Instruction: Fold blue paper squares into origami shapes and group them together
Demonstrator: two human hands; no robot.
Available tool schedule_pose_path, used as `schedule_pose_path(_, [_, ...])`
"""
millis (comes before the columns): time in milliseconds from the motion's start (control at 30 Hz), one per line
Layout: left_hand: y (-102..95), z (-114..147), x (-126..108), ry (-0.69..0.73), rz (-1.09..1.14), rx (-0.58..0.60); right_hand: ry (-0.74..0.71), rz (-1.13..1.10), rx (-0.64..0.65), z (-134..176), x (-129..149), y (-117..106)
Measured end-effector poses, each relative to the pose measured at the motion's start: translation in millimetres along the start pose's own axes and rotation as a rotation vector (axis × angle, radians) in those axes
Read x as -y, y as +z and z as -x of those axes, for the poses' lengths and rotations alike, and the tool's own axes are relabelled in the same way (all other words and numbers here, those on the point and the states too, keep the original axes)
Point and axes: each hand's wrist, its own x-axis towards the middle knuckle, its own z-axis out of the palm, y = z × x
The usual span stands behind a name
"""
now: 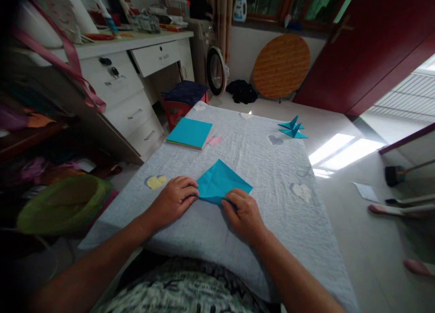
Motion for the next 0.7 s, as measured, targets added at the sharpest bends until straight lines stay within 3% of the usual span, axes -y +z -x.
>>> schedule_pose_path(267, [-2.1, -8, -4, -0.137, 0.037, 0.04, 0.256, 0.099, -0.017, 2, -1, 6])
schedule_pose_path(500, [-1.2, -8, -10, -0.216, -0.108, 0.019, 0.256, 0.139, 0.065, 0, 0, 6])
schedule_pose_path(600, [0.3, -7, -13, -0.216, -0.185, -0.051, 0.283, 0.147, 0.062, -1, -2, 7])
schedule_pose_path(700, [2.3, -3, -17, -0.082, -0.234, -0.168, 0.301, 0.149, 0.056, -2, -3, 8])
